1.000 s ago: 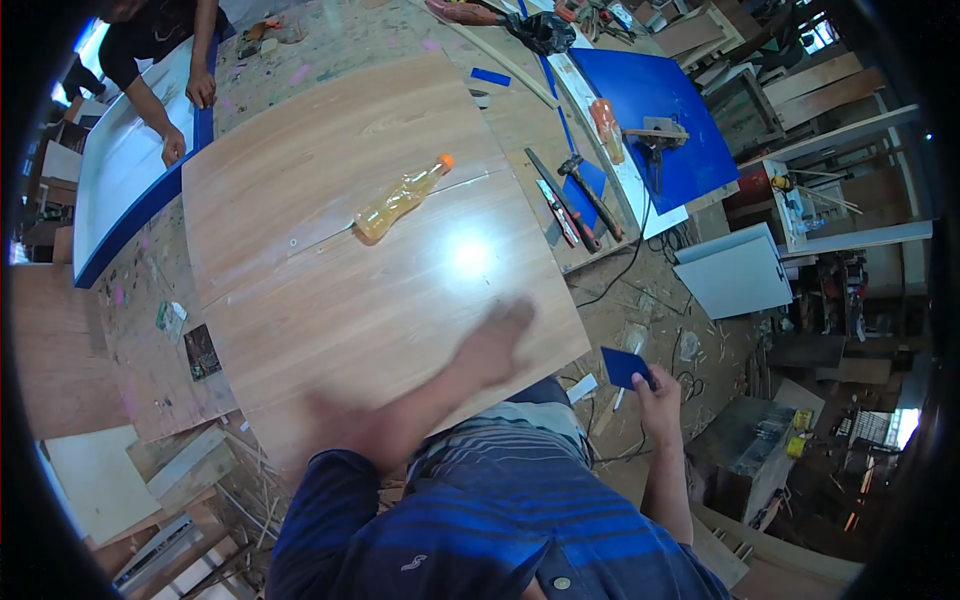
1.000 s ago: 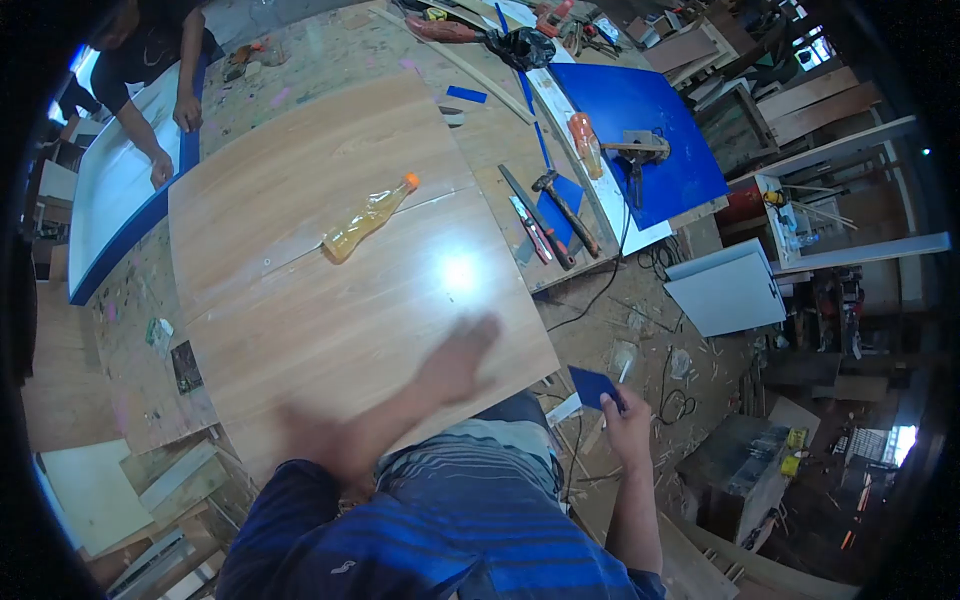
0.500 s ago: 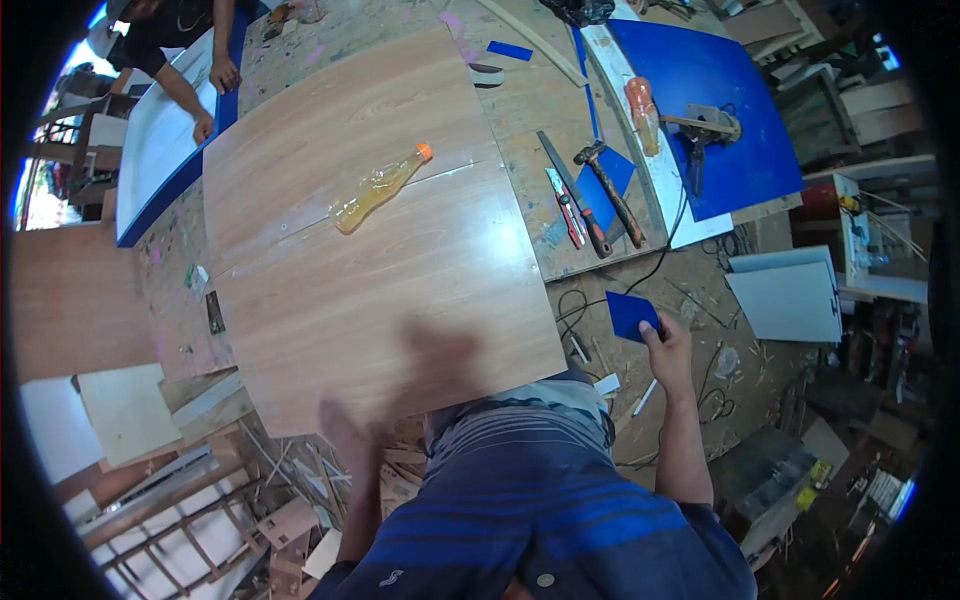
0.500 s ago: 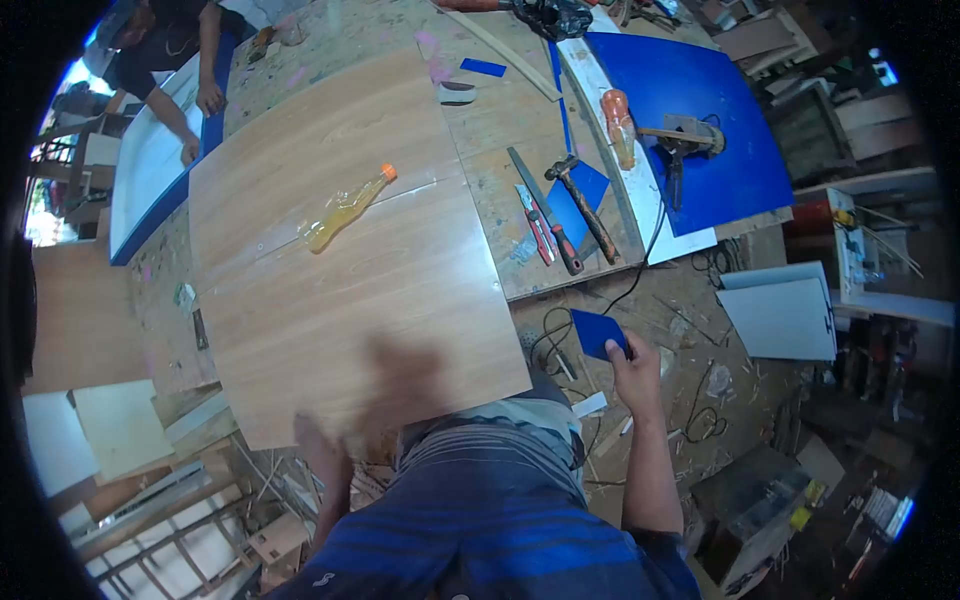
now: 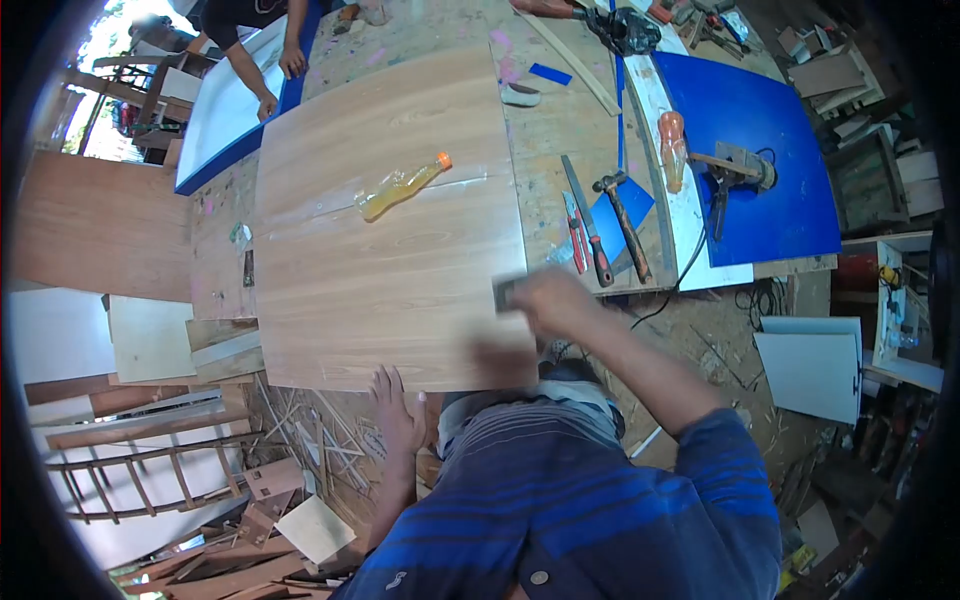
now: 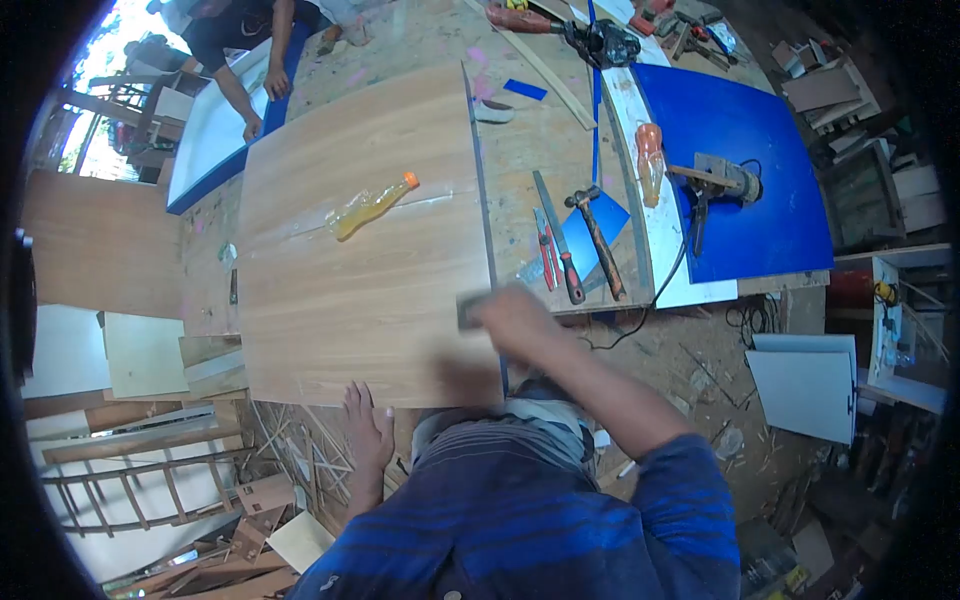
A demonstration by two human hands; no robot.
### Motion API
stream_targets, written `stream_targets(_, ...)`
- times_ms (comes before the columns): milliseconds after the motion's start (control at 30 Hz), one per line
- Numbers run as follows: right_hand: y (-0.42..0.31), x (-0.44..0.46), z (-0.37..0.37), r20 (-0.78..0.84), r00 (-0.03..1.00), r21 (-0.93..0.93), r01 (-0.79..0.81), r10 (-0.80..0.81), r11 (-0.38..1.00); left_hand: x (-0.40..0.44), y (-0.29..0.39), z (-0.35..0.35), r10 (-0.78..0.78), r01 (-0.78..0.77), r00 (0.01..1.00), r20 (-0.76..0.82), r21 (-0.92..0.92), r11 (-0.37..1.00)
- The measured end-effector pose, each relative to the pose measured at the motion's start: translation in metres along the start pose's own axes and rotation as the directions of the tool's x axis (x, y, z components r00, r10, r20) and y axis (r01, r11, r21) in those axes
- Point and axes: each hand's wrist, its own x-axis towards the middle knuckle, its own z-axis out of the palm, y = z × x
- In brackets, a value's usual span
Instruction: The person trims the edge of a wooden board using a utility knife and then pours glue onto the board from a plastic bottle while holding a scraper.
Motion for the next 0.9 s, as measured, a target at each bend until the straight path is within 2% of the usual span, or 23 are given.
stream_targets(33, -0.015, -0.019, -0.004, 0.207, 0.978, -0.078, 0.047, -0.03, 0.996, -0.007, 0.0, 0.0, -0.029, 0.029, 1.0, -0.001, -0.044, 0.999)
stream_targets(67, -0.032, -0.044, -0.011, 0.24, 0.971, 0.026, -0.027, 0.02, 0.999, -0.016, -0.001, 0.0, -0.063, 0.062, 0.998, -0.002, -0.09, 0.994)
stream_targets(100, -0.043, -0.062, -0.02, 0.28, 0.958, 0.129, -0.105, 0.065, 0.986, -0.023, -0.003, 0.0, -0.092, 0.09, 0.995, -0.026, -0.051, 0.995)
stream_targets(167, -0.044, -0.069, -0.043, 0.244, 0.96, 0.183, -0.181, 0.134, 0.966, -0.035, -0.011, -0.004, -0.143, 0.146, 0.987, -0.077, 0.028, 0.989)
stream_targets(200, -0.04, -0.068, -0.052, 0.22, 0.961, 0.205, -0.212, 0.166, 0.955, -0.039, -0.016, -0.006, -0.116, 0.121, 0.986, -0.119, 0.035, 0.992)
stream_targets(233, -0.03, -0.06, -0.05, -0.049, 0.992, 0.298, -0.093, 0.112, 0.95, -0.041, -0.019, -0.008, -0.09, 0.098, 0.982, -0.167, 0.04, 0.994)
stream_targets(333, -0.024, -0.026, -0.053, -0.319, 0.944, 0.127, -0.046, 0.084, 0.991, -0.027, -0.01, -0.02, 0.007, 0.008, 0.965, -0.261, 0.054, 0.999)
stream_targets(367, -0.014, -0.018, -0.032, -0.316, 0.948, 0.071, -0.004, 0.026, 0.997, -0.024, -0.007, -0.027, 0.045, -0.029, 0.962, -0.27, 0.062, 0.998)
stream_targets(467, -0.027, -0.038, -0.005, -0.032, 0.999, 0.086, 0.026, -0.024, 0.996, 0.009, 0.004, -0.041, 0.031, -0.062, 0.93, -0.366, -0.075, 0.995)
stream_targets(567, -0.056, -0.069, -0.025, 0.134, 0.982, 0.362, -0.173, 0.132, 0.916, 0.06, -0.002, -0.053, 0.036, -0.106, 0.908, -0.418, -0.145, 0.984)
stream_targets(667, -0.042, -0.086, -0.015, -0.155, 0.912, 0.502, -0.259, 0.38, 0.825, 0.135, -0.007, -0.055, 0.065, -0.168, 0.903, -0.425, -0.209, 0.963)
stream_targets(700, -0.036, -0.09, -0.012, -0.22, 0.86, 0.508, -0.302, 0.46, 0.807, 0.164, -0.008, -0.052, 0.062, -0.185, 0.909, -0.412, -0.267, 0.946)
stream_targets(767, -0.031, -0.096, -0.004, -0.335, 0.727, 0.524, -0.385, 0.599, 0.76, 0.224, 0.01, -0.062, 0.174, -0.28, 0.89, -0.421, -0.205, 0.938)
stream_targets(833, -0.041, -0.091, -0.005, -0.379, 0.679, 0.542, -0.387, 0.628, 0.746, 0.28, 0.039, -0.073, 0.253, -0.341, 0.827, -0.502, -0.089, 0.936)
stream_targets(900, -0.049, -0.086, 0.0, -0.395, 0.641, 0.552, -0.407, 0.658, 0.728, 0.327, 0.042, -0.067, 0.291, -0.363, 0.813, -0.504, -0.048, 0.931)
